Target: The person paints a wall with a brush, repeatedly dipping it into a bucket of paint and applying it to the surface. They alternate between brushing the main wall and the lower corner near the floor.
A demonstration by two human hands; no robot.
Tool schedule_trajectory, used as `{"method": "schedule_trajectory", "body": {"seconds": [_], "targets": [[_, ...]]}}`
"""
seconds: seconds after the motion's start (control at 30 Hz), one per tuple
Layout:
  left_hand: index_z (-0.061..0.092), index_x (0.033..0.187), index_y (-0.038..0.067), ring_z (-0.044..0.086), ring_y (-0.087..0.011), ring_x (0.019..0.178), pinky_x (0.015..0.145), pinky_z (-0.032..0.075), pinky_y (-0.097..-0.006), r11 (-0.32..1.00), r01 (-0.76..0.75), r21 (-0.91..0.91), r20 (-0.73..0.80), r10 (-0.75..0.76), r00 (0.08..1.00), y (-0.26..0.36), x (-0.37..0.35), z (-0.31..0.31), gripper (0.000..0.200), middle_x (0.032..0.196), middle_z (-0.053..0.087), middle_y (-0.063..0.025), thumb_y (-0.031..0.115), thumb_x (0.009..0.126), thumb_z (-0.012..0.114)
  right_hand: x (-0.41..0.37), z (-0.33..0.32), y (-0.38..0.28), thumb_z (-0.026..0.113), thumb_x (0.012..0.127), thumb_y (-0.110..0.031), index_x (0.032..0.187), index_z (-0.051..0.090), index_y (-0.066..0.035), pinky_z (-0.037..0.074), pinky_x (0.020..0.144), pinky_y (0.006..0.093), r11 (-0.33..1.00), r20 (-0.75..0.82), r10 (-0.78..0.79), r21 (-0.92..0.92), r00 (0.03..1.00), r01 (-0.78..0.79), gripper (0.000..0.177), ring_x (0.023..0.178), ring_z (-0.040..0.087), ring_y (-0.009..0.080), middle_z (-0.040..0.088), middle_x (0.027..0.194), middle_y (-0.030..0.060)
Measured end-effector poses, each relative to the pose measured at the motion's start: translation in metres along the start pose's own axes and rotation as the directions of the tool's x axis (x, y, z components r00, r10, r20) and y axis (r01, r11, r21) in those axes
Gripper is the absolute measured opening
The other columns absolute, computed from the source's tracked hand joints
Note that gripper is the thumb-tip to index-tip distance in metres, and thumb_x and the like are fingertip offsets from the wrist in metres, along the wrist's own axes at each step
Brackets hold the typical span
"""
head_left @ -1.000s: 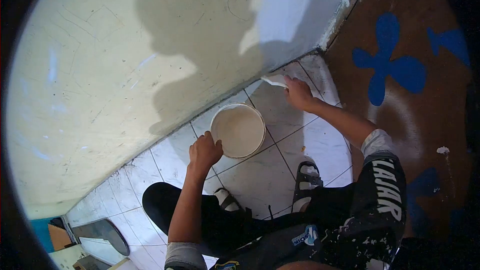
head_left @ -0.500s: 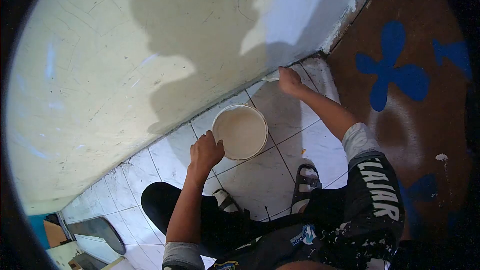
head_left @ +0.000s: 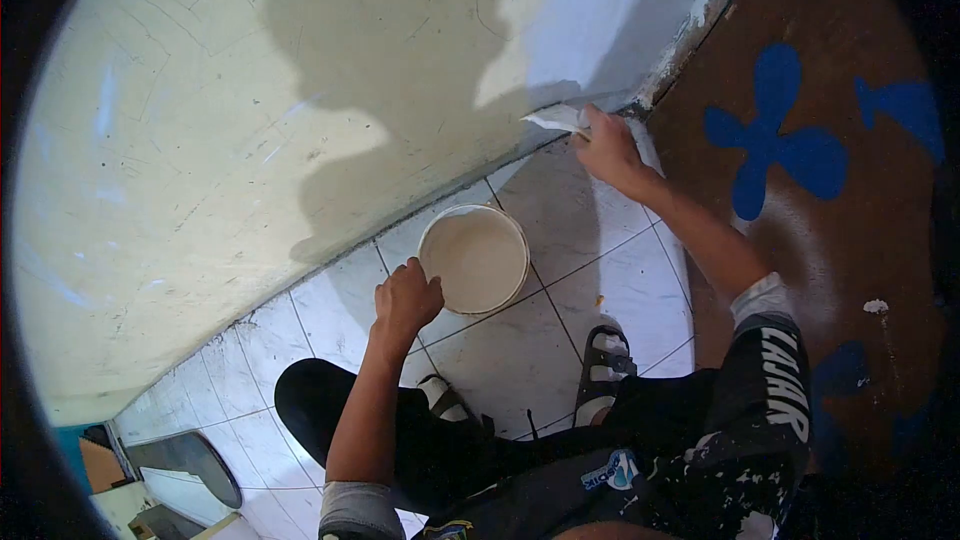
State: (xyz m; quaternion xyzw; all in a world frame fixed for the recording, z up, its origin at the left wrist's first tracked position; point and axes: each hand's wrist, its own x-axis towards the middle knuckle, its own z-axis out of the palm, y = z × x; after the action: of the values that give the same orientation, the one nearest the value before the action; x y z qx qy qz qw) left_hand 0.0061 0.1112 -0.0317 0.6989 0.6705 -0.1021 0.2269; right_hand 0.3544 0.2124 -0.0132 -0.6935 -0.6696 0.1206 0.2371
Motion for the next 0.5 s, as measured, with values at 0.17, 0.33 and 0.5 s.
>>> {"method": "schedule_trajectory", "body": {"seconds": [0.17,0.33,0.5], "targets": [[0.056,0.109,-0.004,0.065,-0.0394,0.096,0.085,0.049,-0.0501,1.000,0.011,0.005,-0.005,-0.011,1.000,0.000,-0.002,0.000,0.042,0.101,0.066,-0.0246,0.030,0.086,0.060,-0.013,0.028,0.024,0.065,0.077,-0.015,0.102,0.057,0.002,0.049,0.082,0.0505,0.996,0.132,-0.003,-0.084,0.991,0.014,0.031,0.092,0.061,0.0448,0.064,0.091,0.0273],[0.057,0.108,-0.004,0.065,-0.0392,0.096,0.085,0.049,-0.0496,1.000,-0.015,0.011,-0.016,0.015,1.000,0.003,-0.002,0.001,0.041,0.102,0.066,-0.0250,0.031,0.086,0.060,-0.008,0.086,0.041,0.064,0.078,-0.014,0.108,0.055,0.001,0.050,0.084,0.0500,0.991,0.208,0.066,-0.129,0.976,-0.040,0.035,0.096,0.062,0.0425,0.064,0.094,0.0263],[0.055,0.098,-0.003,0.064,-0.0415,0.091,0.081,0.050,-0.0498,1.000,-0.017,-0.007,-0.048,0.017,0.999,0.002,-0.003,0.000,0.036,0.094,0.065,-0.0261,0.031,0.087,0.061,-0.012,0.110,0.045,0.064,0.080,-0.015,0.119,0.050,0.002,0.050,0.087,0.0496,0.985,0.242,0.153,-0.113,0.958,-0.128,0.045,0.099,0.061,0.0423,0.063,0.101,0.0261]]}}
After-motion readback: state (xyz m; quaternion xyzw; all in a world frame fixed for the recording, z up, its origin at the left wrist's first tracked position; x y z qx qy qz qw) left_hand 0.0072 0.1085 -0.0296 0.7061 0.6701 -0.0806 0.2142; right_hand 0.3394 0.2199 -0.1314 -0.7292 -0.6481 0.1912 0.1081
